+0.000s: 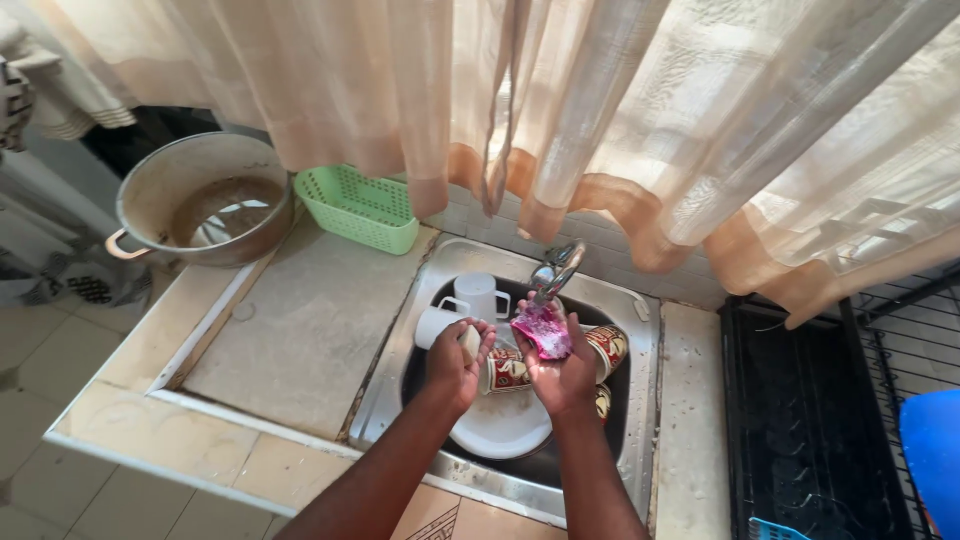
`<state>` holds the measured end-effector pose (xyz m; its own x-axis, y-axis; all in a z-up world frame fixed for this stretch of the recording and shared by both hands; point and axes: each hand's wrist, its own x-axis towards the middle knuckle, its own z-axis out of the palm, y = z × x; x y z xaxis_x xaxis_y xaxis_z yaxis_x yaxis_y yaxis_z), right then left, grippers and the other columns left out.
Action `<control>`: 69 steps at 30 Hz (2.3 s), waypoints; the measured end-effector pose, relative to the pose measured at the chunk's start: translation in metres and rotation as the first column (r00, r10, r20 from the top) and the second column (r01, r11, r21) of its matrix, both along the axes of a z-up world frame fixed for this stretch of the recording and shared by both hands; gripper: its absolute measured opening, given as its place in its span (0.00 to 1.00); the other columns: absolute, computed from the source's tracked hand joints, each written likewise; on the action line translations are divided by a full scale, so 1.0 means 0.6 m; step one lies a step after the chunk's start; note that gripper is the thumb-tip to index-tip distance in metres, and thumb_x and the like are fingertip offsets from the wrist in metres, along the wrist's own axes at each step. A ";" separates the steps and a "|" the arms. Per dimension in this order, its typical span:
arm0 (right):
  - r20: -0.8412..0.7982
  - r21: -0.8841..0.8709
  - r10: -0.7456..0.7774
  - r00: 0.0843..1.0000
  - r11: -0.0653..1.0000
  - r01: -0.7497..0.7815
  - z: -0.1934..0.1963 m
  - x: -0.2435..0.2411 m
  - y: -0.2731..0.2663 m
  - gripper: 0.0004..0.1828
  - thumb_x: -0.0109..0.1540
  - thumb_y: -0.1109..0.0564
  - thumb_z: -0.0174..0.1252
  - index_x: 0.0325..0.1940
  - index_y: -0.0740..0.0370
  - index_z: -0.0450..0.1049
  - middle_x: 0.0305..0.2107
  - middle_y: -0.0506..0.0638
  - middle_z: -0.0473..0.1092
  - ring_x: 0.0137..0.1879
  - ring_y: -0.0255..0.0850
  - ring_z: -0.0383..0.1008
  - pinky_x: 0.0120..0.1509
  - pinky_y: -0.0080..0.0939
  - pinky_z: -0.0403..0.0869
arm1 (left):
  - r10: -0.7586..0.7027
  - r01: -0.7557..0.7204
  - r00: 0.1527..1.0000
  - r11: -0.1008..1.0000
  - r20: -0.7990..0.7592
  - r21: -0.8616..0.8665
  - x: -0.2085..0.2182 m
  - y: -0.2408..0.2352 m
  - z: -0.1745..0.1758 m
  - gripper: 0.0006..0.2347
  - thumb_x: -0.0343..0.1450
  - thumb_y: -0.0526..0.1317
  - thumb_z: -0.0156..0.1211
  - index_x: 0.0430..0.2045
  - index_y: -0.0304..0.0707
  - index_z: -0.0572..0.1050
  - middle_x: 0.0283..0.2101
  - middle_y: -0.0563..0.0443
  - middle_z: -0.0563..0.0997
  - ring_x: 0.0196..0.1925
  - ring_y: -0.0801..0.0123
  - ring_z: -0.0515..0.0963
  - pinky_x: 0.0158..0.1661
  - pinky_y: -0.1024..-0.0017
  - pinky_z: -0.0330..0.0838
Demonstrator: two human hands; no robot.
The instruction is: Washing and rinsing mugs in a kitchen sink using a cloth
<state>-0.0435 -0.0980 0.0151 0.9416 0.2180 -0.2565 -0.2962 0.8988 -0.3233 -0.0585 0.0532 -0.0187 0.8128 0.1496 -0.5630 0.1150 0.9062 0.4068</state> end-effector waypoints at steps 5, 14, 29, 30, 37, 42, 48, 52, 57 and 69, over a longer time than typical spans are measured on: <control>0.072 -0.278 0.041 0.997 0.960 -0.020 -0.031 -0.013 0.016 0.29 0.66 0.59 0.44 0.73 0.62 0.56 0.72 0.65 0.57 0.75 0.63 0.58 0.79 0.64 0.57 | -0.235 0.198 0.969 0.919 0.072 0.341 -0.007 -0.030 -0.011 0.07 0.76 0.39 0.47 0.42 0.40 0.71 0.46 0.42 0.75 0.57 0.52 0.76 0.67 0.57 0.62; 0.180 -0.888 0.247 0.952 0.456 0.050 0.067 -0.135 0.092 0.32 0.68 0.45 0.40 0.77 0.50 0.56 0.76 0.44 0.54 0.81 0.35 0.50 0.82 0.39 0.49 | -0.105 0.161 0.979 0.924 -0.175 0.346 0.007 -0.047 0.031 0.06 0.73 0.39 0.48 0.27 0.43 0.72 0.31 0.48 0.74 0.38 0.62 0.73 0.44 0.65 0.66; -0.192 -0.024 -0.263 0.946 0.965 0.263 -0.062 0.048 0.030 0.25 0.70 0.50 0.46 0.66 0.70 0.59 0.60 0.69 0.66 0.68 0.65 0.65 0.77 0.71 0.61 | -0.090 0.091 0.996 0.993 -0.015 0.077 -0.047 0.055 0.010 0.09 0.73 0.39 0.52 0.41 0.31 0.69 0.41 0.38 0.73 0.51 0.48 0.80 0.59 0.56 0.73; -0.189 -0.022 -0.275 0.943 0.961 0.276 -0.052 0.046 0.035 0.25 0.70 0.50 0.46 0.66 0.70 0.59 0.60 0.69 0.66 0.68 0.65 0.65 0.77 0.71 0.61 | -0.103 0.104 0.995 0.991 -0.012 0.079 -0.049 0.060 0.020 0.09 0.73 0.39 0.52 0.41 0.31 0.69 0.41 0.38 0.73 0.51 0.48 0.80 0.59 0.56 0.73; 0.034 -0.241 -0.196 0.980 0.950 0.198 -0.019 -0.031 0.091 0.22 0.69 0.49 0.47 0.64 0.63 0.66 0.60 0.63 0.69 0.61 0.58 0.70 0.67 0.55 0.69 | -0.243 0.223 0.969 0.940 0.047 0.257 -0.071 0.045 0.083 0.07 0.72 0.36 0.53 0.40 0.36 0.73 0.40 0.45 0.74 0.45 0.61 0.79 0.53 0.69 0.76; 0.243 -0.589 -0.190 0.951 0.750 0.301 0.012 -0.099 0.154 0.25 0.72 0.54 0.42 0.72 0.66 0.63 0.69 0.60 0.62 0.74 0.49 0.60 0.81 0.52 0.56 | -0.310 0.281 0.951 0.866 0.003 0.413 -0.096 0.036 0.138 0.07 0.73 0.40 0.52 0.41 0.42 0.75 0.40 0.52 0.76 0.43 0.72 0.77 0.49 0.76 0.75; 0.175 -0.646 -0.108 0.979 0.738 0.197 0.013 -0.161 0.155 0.26 0.73 0.53 0.39 0.75 0.64 0.58 0.68 0.64 0.62 0.72 0.50 0.61 0.81 0.51 0.55 | -0.306 0.342 0.938 0.738 -0.163 0.582 -0.095 0.018 0.152 0.13 0.74 0.47 0.48 0.46 0.51 0.79 0.42 0.51 0.81 0.47 0.68 0.78 0.51 0.70 0.70; -0.059 -0.466 -0.199 0.978 0.872 0.149 0.029 -0.169 0.155 0.27 0.71 0.52 0.43 0.70 0.71 0.64 0.60 0.70 0.69 0.64 0.55 0.70 0.74 0.52 0.64 | -0.193 0.243 0.970 0.834 -0.150 0.495 -0.048 0.011 0.103 0.07 0.71 0.43 0.48 0.32 0.47 0.75 0.33 0.51 0.79 0.35 0.67 0.77 0.39 0.69 0.71; -0.137 -0.152 -0.134 0.981 0.982 0.113 0.062 -0.114 0.092 0.28 0.70 0.50 0.40 0.70 0.70 0.61 0.66 0.65 0.63 0.72 0.55 0.63 0.77 0.58 0.61 | 0.018 -0.017 1.000 0.979 0.000 0.203 0.009 0.016 0.027 0.08 0.67 0.36 0.55 0.36 0.34 0.75 0.32 0.47 0.75 0.35 0.67 0.76 0.38 0.70 0.74; -0.191 -0.281 -0.104 0.976 0.958 0.047 -0.043 0.056 0.024 0.16 0.68 0.67 0.49 0.61 0.71 0.66 0.53 0.66 0.71 0.59 0.58 0.74 0.69 0.66 0.73 | 0.009 -0.021 0.998 0.978 0.058 0.208 0.010 0.069 0.050 0.11 0.69 0.37 0.58 0.43 0.36 0.69 0.45 0.42 0.69 0.48 0.53 0.78 0.60 0.55 0.72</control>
<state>-0.0102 -0.0837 -0.0105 0.8749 0.0431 -0.4824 -0.3156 0.8063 -0.5003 -0.0524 0.0945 0.0113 0.8390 0.2717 -0.4714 0.0732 0.8021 0.5927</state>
